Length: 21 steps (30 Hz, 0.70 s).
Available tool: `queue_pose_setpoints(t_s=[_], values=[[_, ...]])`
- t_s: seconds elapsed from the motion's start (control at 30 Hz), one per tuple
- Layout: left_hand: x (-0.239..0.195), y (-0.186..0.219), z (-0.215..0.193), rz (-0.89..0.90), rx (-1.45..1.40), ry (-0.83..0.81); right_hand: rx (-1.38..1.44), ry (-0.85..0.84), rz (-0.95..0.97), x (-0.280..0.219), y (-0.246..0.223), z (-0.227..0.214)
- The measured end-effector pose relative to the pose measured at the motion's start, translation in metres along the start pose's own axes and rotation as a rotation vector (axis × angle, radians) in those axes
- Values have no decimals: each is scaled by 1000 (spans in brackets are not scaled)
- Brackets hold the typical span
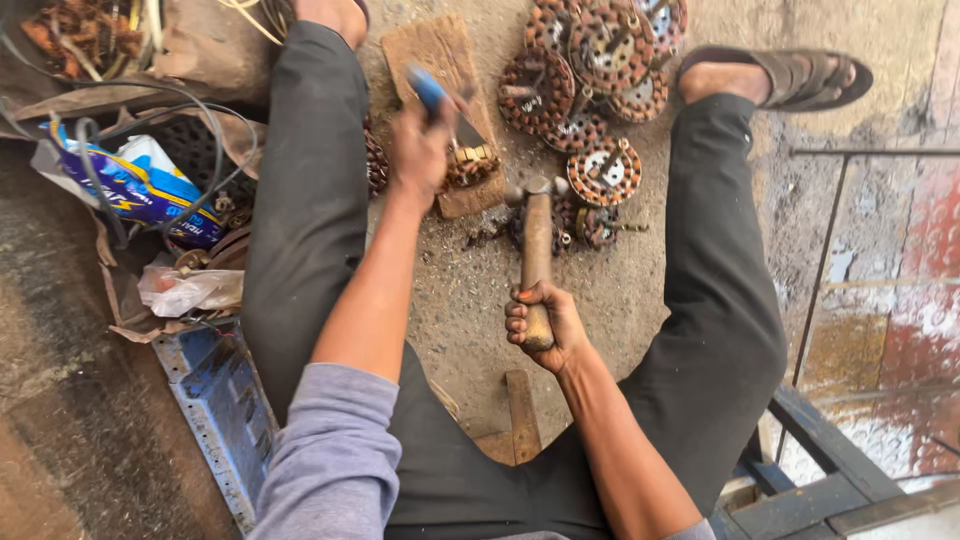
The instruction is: The person sits on the ground and uses a hammer and a chisel to strike and separate parts of circular electrical components placed on a wooden block. The person repeatedly hammers the components to break them apart.
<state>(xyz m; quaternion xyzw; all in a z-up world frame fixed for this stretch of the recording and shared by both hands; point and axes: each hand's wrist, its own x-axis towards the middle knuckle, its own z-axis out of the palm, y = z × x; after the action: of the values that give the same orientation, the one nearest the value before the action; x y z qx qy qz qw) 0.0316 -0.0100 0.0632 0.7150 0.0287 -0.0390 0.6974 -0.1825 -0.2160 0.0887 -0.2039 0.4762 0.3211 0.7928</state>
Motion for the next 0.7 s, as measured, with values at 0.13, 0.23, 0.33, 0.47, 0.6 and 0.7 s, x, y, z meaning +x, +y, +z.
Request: queue_pose_setpoints(t_s=[0.13,0.23,0.33,0.47,0.6,0.7], values=[[6,12,4,-92,515,-87,126,-78,102,-5,11,6],[-9,-5,14,91,865,-116,174,-102,-24,4,11,14],[-23,-40,25,84,971,-248,121,-21,-139,13,17,14],[-21,-62,31,273,1150,-220,38,-16,-11,16,10,12],[-16,-49,5,45,967,-301,53,-100,35,11,12,9],[-21,-37,-21,-115,744,-312,146,-119,108,3,24,4]])
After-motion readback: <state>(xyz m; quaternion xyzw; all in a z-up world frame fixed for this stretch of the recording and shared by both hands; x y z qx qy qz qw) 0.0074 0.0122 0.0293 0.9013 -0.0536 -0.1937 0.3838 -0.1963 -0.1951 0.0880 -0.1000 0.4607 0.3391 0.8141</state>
